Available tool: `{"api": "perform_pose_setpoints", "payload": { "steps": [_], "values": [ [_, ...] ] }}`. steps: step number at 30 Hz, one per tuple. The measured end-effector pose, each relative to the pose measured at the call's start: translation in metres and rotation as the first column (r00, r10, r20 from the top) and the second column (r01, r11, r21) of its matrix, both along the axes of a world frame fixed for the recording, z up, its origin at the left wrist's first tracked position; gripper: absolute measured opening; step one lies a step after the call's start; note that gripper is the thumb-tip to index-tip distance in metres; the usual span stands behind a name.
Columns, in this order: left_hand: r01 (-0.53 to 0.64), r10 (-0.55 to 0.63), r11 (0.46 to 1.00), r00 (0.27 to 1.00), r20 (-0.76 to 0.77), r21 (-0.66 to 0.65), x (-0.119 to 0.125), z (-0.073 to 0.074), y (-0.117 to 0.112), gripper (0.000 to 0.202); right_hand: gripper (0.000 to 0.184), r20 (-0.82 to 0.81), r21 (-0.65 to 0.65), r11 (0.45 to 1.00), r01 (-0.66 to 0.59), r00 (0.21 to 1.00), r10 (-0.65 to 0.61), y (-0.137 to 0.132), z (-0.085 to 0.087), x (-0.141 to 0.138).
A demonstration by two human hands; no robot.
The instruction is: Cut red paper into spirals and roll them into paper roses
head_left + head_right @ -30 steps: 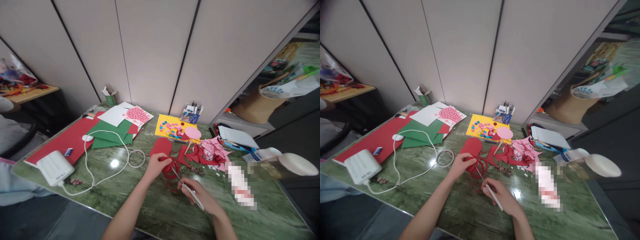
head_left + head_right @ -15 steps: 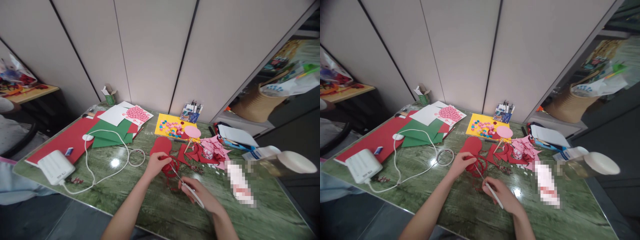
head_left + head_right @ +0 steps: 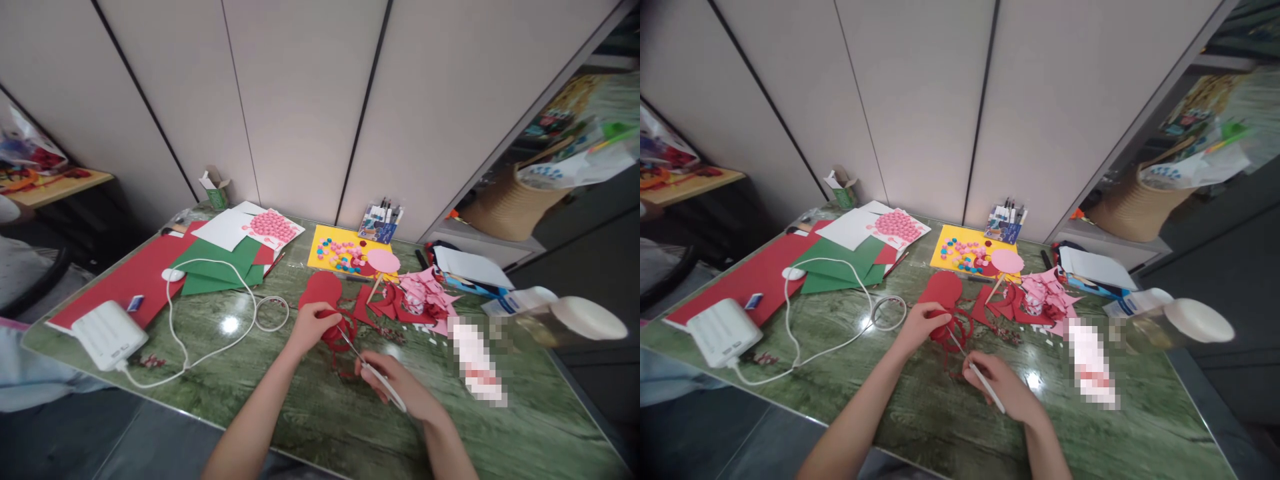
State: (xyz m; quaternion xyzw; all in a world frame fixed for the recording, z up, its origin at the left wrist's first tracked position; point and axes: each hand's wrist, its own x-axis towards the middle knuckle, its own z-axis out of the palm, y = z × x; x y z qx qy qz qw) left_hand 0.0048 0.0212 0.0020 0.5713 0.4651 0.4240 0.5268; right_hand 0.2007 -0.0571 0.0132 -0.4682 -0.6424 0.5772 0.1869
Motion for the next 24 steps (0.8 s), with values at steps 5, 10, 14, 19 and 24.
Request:
{"api": "perform_pose_setpoints", "payload": {
  "steps": [5, 10, 14, 19, 24],
  "values": [
    [0.006, -0.006, 1.000, 1.000, -0.015, -0.002, 0.0001, 0.0009, -0.0001, 0.021, 0.037, 0.001, 0.009, 1.000, 0.000, 1.000, 0.000, 0.0004, 0.0015, -0.0001],
    [-0.008, 0.008, 1.000, 1.000, -0.007, -0.005, 0.0007, -0.0020, 0.0006, 0.020, 0.035, -0.008, 0.021, 1.000, -0.001, 1.000, 0.001, 0.0003, 0.0013, 0.0005],
    [-0.006, 0.006, 1.000, 1.000, -0.010, -0.004, 0.0005, -0.0039, 0.0013, 0.020, 0.035, -0.017, 0.012, 1.000, 0.005, 1.000, -0.005, 0.0002, -0.0004, 0.0007],
    [-0.036, 0.037, 0.999, 0.998, 0.053, -0.024, 0.0019, -0.0045, 0.0020, 0.021, 0.035, -0.033, -0.011, 1.000, 0.029, 0.999, -0.029, 0.0005, 0.0016, 0.0010],
    [-0.062, 0.097, 0.988, 0.960, 0.263, -0.141, 0.0080, -0.0020, -0.0005, 0.024, 0.033, -0.108, -0.011, 1.000, 0.025, 0.994, -0.027, 0.0007, 0.0039, 0.0022]
  ]
}}
